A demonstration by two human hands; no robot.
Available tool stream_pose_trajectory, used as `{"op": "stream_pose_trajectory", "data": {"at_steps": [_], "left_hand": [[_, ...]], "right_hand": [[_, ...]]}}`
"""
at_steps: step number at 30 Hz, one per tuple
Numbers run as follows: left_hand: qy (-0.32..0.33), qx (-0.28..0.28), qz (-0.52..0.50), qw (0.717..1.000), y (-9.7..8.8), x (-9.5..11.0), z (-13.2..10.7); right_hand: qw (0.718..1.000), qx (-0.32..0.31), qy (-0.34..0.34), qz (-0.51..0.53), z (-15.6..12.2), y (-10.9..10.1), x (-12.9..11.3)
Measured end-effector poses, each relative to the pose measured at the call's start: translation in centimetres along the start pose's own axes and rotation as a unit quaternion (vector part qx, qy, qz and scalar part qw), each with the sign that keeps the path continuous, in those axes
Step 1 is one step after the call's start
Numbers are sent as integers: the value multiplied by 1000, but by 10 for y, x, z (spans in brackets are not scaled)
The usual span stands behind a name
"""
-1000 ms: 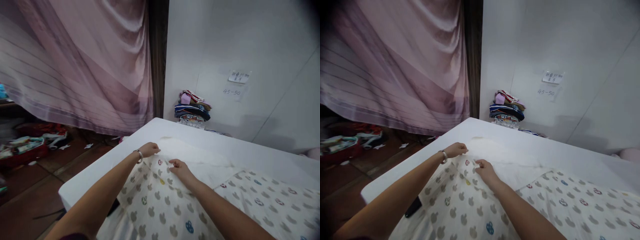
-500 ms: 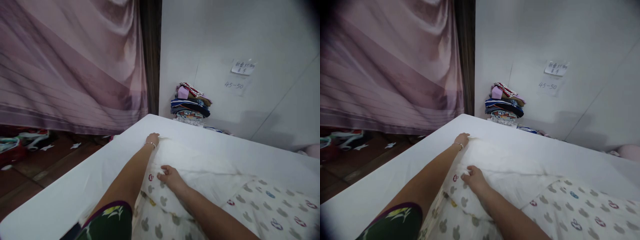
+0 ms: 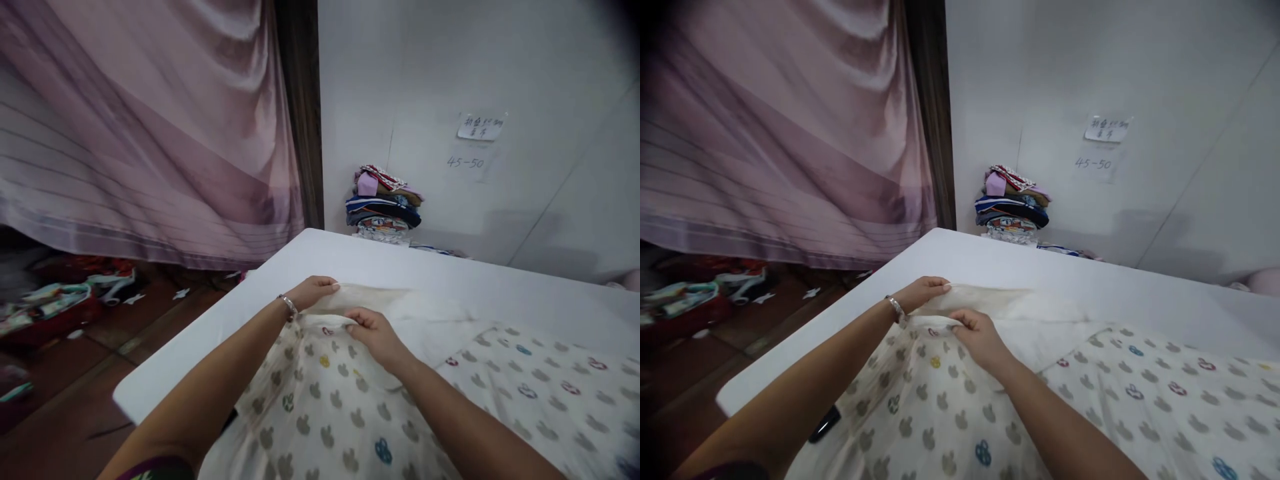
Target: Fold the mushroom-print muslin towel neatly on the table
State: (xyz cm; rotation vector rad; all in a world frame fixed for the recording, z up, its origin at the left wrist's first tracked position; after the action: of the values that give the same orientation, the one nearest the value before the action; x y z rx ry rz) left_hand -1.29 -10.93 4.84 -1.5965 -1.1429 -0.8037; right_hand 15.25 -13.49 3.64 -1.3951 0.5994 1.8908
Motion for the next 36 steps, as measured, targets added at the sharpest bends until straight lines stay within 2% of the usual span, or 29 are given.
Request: {"op": "stream_pose_trajectory", "data": {"at_steps": [2,7,14,20,23,27,31,34,36], "left_hand": [[-9,-37,-50,998,15,-2,-18],[-29,-67,-61,995,39,-2,-49],[-27,-50,-67,996,47,3,-73],[-12,-41,-63,997,51,7,-85],[23,-45,-28,998,54,12,-89],[73,33,78,994,56,16,-92],[106,93,146,979,52,22,-94],[118,144,129,974,33,33,-95],[114,190,97,970,13,41,-94]], "right_hand": [[997,15,36,60,-9,4,-1],[996,49,1,69,-25,4,-8],[987,153,-43,12,-31,-8,2],[984,158,-63,59,-31,-3,-7],[981,171,-60,63,-29,-2,-11],[981,179,-63,50,-26,-3,-8],[976,179,-104,-64,-27,-6,-5],[957,135,-132,-220,-30,-9,-6],[929,103,-131,-330,-33,-15,-5]]}}
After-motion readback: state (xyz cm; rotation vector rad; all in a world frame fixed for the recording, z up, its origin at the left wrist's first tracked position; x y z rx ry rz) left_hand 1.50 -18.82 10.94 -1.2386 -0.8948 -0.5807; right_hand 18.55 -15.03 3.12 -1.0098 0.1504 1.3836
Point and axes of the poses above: each hand's wrist, its own z-axis towards the middle knuckle, its own y-axis out of the palm, x = y × z, the point moved 5 cm from there along z, towards the middle knuckle, and after that the axes turned 12 degrees about -y, right-handed, at the moved point
